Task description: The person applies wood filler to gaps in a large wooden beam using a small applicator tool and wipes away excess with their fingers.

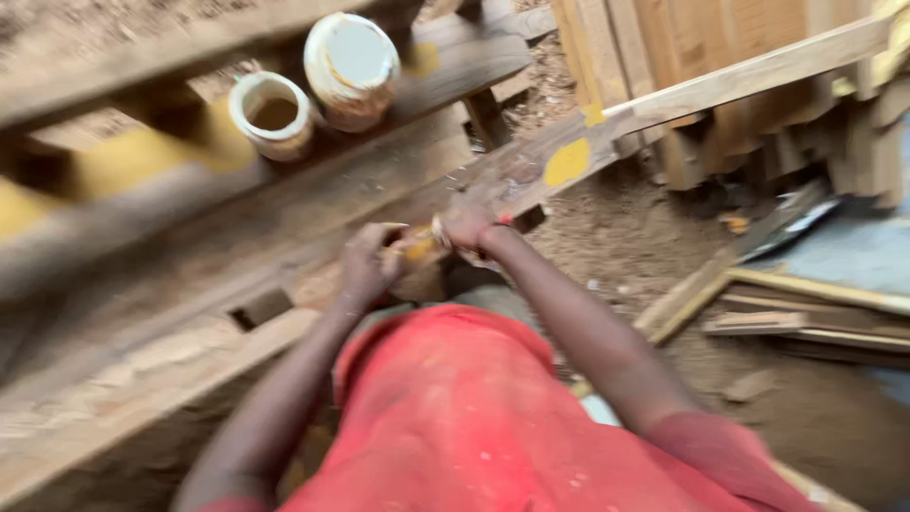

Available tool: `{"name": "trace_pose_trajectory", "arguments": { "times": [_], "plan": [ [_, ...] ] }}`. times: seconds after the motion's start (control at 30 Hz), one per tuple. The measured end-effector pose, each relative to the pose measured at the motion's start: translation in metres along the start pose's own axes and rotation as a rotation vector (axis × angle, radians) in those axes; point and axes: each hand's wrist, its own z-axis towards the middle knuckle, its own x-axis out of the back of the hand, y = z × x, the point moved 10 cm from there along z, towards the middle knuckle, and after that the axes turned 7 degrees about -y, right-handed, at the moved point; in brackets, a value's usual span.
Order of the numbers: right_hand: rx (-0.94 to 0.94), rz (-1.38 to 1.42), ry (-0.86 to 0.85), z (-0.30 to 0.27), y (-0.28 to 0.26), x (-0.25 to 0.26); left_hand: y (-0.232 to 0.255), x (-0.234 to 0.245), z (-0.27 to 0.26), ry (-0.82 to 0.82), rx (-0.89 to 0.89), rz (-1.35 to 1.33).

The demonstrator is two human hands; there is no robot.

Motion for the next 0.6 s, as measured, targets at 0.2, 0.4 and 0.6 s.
{"name": "trace_pose_trajectory", "arguments": {
  "times": [0.2,0.4,0.6],
  "plan": [
    [-0.228,-0.113,-0.158,0.008,0.09,0.052,0.008,0.014,0.006,0.06,0.001,0.03],
    [-0.566,0.487,-0.143,-0.013,0.079,0.11,-0.017,0.025,-0.011,0.059,0.087,0.044],
    [0.071,-0.435,-0.15,0.036,-0.023,0.04,-0.022,0.015,-0.018,-0.001,0.12,0.074]
  ]
}}
